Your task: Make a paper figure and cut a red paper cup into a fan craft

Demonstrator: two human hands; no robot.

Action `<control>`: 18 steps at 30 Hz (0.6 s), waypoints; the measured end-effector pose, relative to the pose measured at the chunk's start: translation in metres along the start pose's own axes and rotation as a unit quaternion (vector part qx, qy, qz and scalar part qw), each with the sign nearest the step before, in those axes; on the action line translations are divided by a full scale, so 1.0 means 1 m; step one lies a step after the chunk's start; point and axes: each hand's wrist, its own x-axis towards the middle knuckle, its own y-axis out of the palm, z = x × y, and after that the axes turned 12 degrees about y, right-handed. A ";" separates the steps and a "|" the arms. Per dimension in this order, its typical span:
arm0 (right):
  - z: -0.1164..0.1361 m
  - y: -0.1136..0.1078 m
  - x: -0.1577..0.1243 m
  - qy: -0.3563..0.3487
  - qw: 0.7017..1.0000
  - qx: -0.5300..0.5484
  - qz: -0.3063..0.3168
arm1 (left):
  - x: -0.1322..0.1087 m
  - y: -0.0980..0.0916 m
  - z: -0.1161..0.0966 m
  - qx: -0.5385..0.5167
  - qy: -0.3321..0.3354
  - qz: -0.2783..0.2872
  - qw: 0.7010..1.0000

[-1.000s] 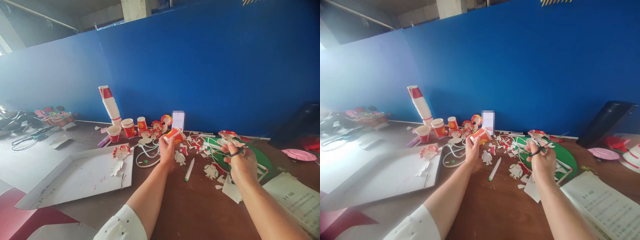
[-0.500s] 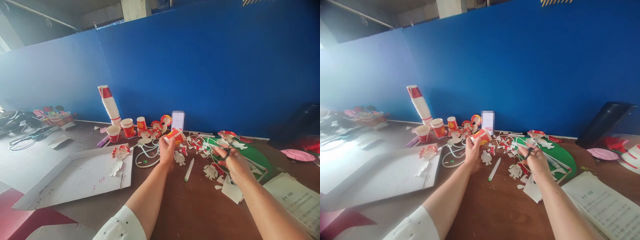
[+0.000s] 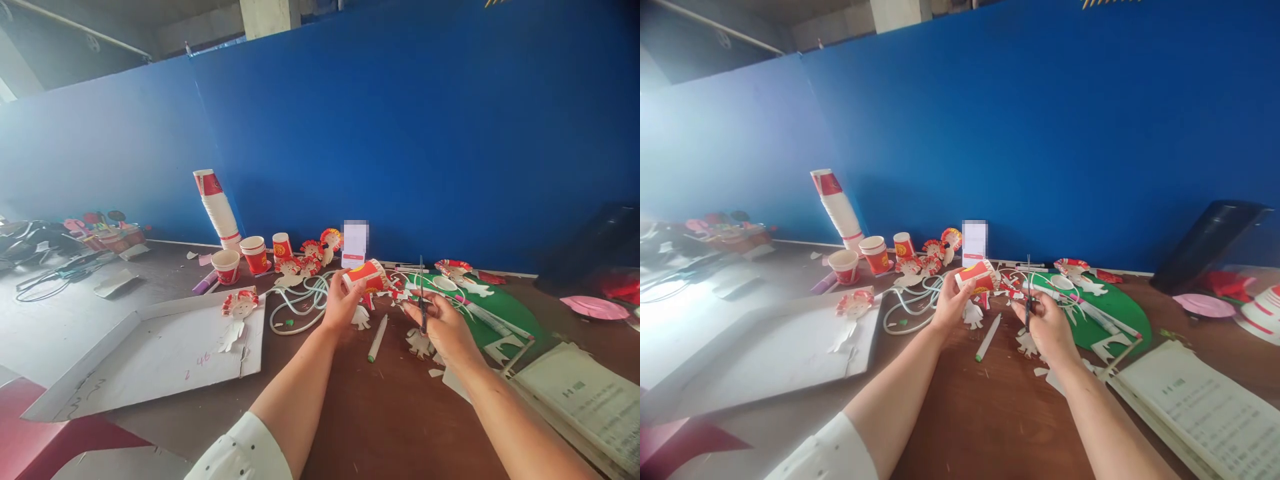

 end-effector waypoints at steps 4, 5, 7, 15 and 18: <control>0.005 0.005 -0.005 -0.045 0.997 0.058 -0.009 | -0.003 0.001 -0.001 -0.006 0.032 0.059 0.998; 0.007 0.006 -0.006 -0.053 0.996 0.073 -0.011 | -0.004 0.002 -0.002 -0.007 0.031 0.064 0.997; 0.011 0.008 -0.009 -0.068 0.993 0.098 -0.020 | -0.006 0.003 -0.005 -0.010 0.027 0.069 0.997; 0.020 0.011 -0.015 -0.084 0.989 0.122 0.004 | -0.010 0.009 -0.009 -0.051 -0.022 0.112 0.992; 0.021 0.009 -0.016 -0.072 0.989 0.128 0.003 | -0.011 0.008 -0.006 -0.043 -0.028 0.131 0.990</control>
